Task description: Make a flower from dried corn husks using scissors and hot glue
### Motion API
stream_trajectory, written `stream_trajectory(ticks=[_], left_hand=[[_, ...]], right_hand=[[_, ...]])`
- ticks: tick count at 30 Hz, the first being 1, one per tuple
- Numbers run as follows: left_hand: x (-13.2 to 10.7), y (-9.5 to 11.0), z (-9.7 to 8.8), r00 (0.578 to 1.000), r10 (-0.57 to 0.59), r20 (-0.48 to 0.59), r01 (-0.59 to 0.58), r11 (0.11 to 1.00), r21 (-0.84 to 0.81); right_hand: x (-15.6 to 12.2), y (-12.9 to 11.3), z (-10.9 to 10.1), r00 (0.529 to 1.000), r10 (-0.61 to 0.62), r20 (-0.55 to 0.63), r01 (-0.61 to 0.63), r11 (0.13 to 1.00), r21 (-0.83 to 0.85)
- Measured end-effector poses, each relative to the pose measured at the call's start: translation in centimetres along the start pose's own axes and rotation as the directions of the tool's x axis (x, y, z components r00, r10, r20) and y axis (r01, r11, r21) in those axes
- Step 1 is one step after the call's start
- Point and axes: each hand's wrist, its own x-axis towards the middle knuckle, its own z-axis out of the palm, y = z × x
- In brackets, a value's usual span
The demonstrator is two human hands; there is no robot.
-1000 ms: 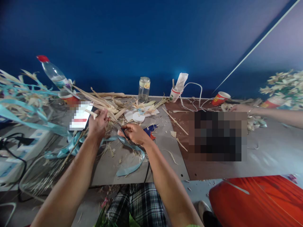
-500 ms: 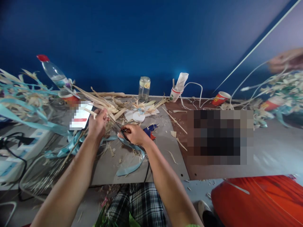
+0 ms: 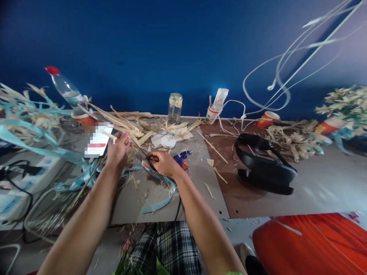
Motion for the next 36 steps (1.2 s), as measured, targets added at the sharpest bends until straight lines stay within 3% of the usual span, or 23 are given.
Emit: stream_trajectory(ticks=[12, 19, 25, 32, 36], left_hand=[[0.4, -0.6, -0.1, 1.0, 0.005, -0.03, -0.005, 1.0, 0.008], [0.2, -0.3, 0.0, 1.0, 0.001, -0.021, -0.002, 1.0, -0.02], [0.5, -0.7, -0.3, 1.0, 0.002, -0.006, -0.002, 1.0, -0.009], [0.2, -0.6, -0.2, 0.999, 0.006, 0.032, -0.005, 1.0, -0.02], [0.1, -0.1, 0.2, 0.999, 0.022, -0.035, -0.024, 0.998, -0.054]], right_hand=[[0.3, 0.9, 0.1, 1.0, 0.005, -0.002, -0.005, 0.999, 0.032], [0.3, 0.9, -0.1, 0.999, 0.004, -0.039, -0.007, 0.997, -0.074], [0.0, 0.0, 0.0, 0.998, 0.054, -0.01, -0.053, 0.997, 0.051], [-0.4, -0.8, -0.1, 0.998, 0.067, 0.006, -0.067, 0.994, 0.083], [-0.6, -1.2, -0.5, 0.989, 0.128, 0.078, -0.137, 0.984, 0.113]])
